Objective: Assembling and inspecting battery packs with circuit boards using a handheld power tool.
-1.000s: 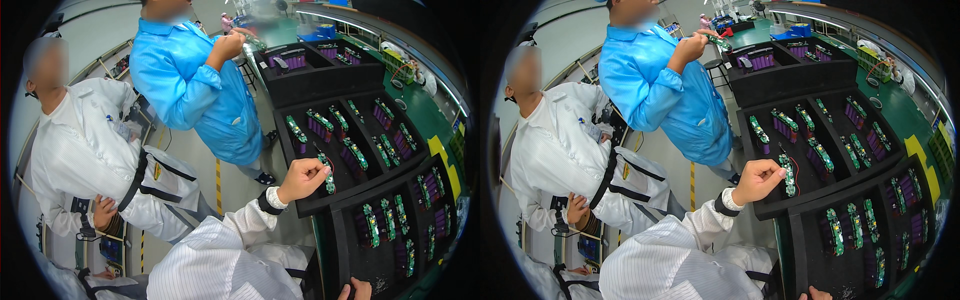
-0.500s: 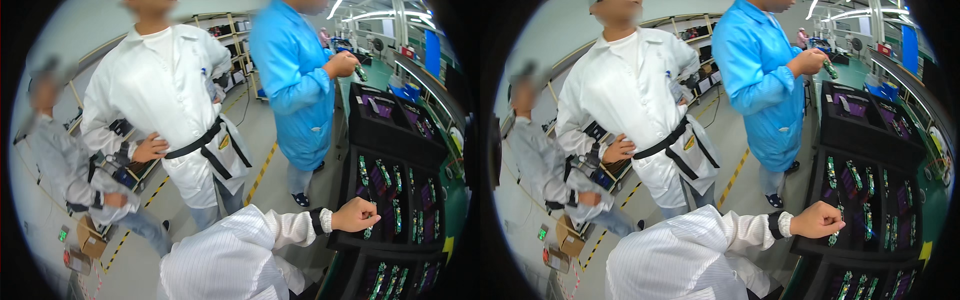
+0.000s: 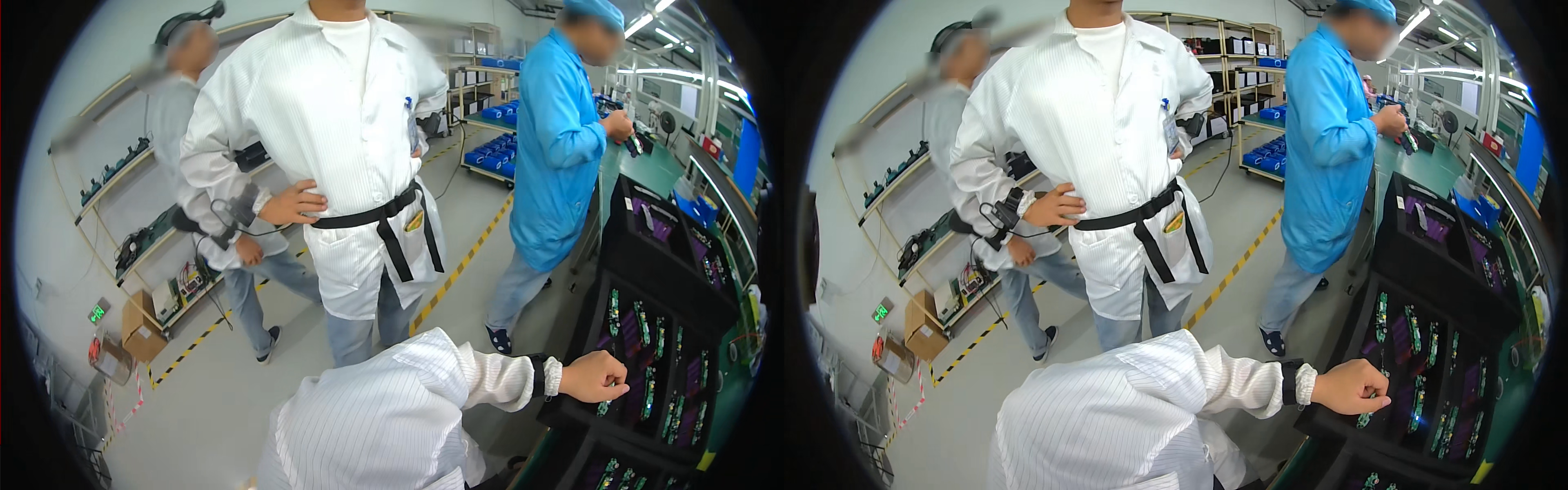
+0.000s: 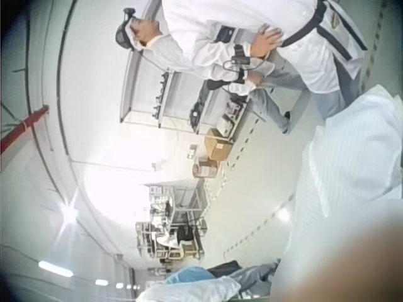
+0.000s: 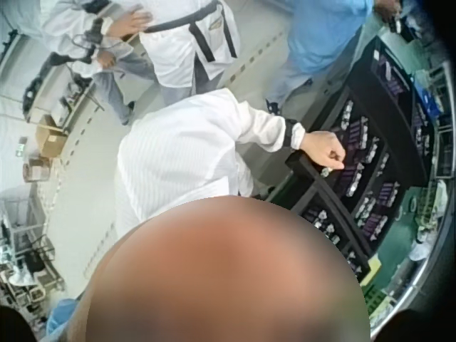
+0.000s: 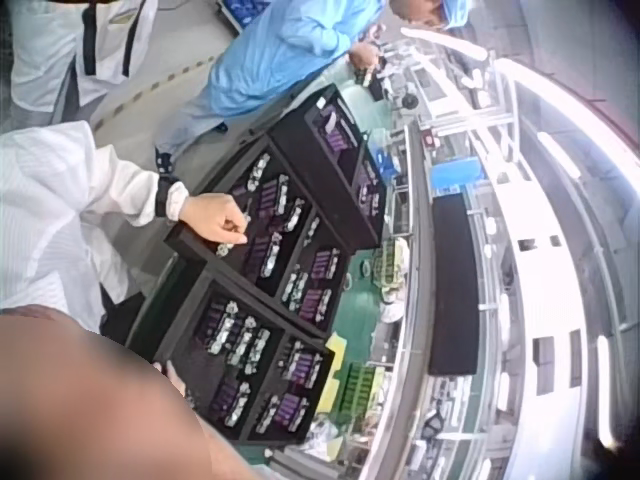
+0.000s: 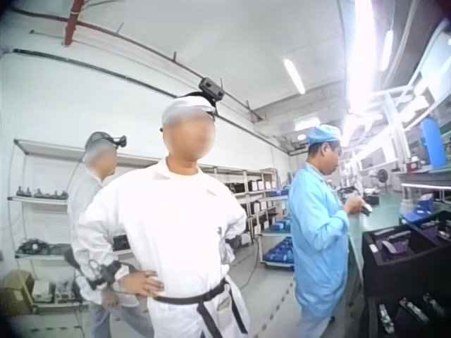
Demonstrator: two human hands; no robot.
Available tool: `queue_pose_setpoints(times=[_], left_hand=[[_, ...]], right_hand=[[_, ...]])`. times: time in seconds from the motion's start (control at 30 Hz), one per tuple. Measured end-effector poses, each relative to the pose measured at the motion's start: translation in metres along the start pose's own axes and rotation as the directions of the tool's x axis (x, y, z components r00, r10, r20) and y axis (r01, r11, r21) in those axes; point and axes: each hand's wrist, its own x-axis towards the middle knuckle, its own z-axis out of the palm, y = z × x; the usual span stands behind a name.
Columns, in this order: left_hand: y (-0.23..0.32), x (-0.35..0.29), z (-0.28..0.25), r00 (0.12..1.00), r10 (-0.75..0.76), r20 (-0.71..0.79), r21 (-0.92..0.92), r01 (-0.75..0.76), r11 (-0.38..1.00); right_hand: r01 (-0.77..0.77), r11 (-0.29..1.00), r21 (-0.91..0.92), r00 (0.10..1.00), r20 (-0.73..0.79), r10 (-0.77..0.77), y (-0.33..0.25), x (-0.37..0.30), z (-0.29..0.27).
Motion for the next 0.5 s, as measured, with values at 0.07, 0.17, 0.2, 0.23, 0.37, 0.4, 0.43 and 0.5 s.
queue_pose_setpoints(times=[0.07,0.17,0.2,0.23,0.37,0.4,0.43,0.5], left_hand=[[0.003,0.0,0.001,1.0,0.003,0.002,-0.007,-0.003,1.0],[0.008,0.001,0.005,0.998,0.064,-0.026,-0.031,-0.065,0.997],[0.002,0.003,0.005,0.997,0.071,-0.024,-0.022,-0.072,0.997],[0.006,0.002,-0.005,0.999,0.038,0.01,-0.028,-0.038,0.999],[-0.011,-0.004,-0.017,1.0,0.011,-0.022,-0.102,-0.014,0.995],[-0.007,0.0,-0.012,1.0,0.027,0.009,-0.084,-0.026,0.996],[0.001,0.002,-0.009,1.0,0.016,-0.015,-0.077,-0.017,0.997],[-0.006,0.003,-0.008,1.0,0.008,0.026,-0.076,-0.006,0.997]], right_hand=[[-0.006,1.0,0.008,1.0,-0.002,0.006,0.004,-0.003,0.003],[-0.055,0.998,0.01,0.998,-0.007,0.055,0.009,-0.01,0.007],[-0.093,0.996,-0.011,0.995,-0.027,0.093,0.006,-0.009,0.004],[-0.032,0.999,0.02,0.999,-0.01,0.032,-0.002,0.0,0.002],[0.058,0.995,0.085,0.996,0.065,-0.064,0.001,0.014,0.0],[-0.03,0.999,-0.022,0.973,0.228,0.034,0.036,0.002,0.012],[-0.063,0.998,-0.023,0.976,0.207,0.067,0.035,0.001,0.012],[-0.094,0.994,0.056,0.988,0.127,0.086,0.021,0.004,0.009]])
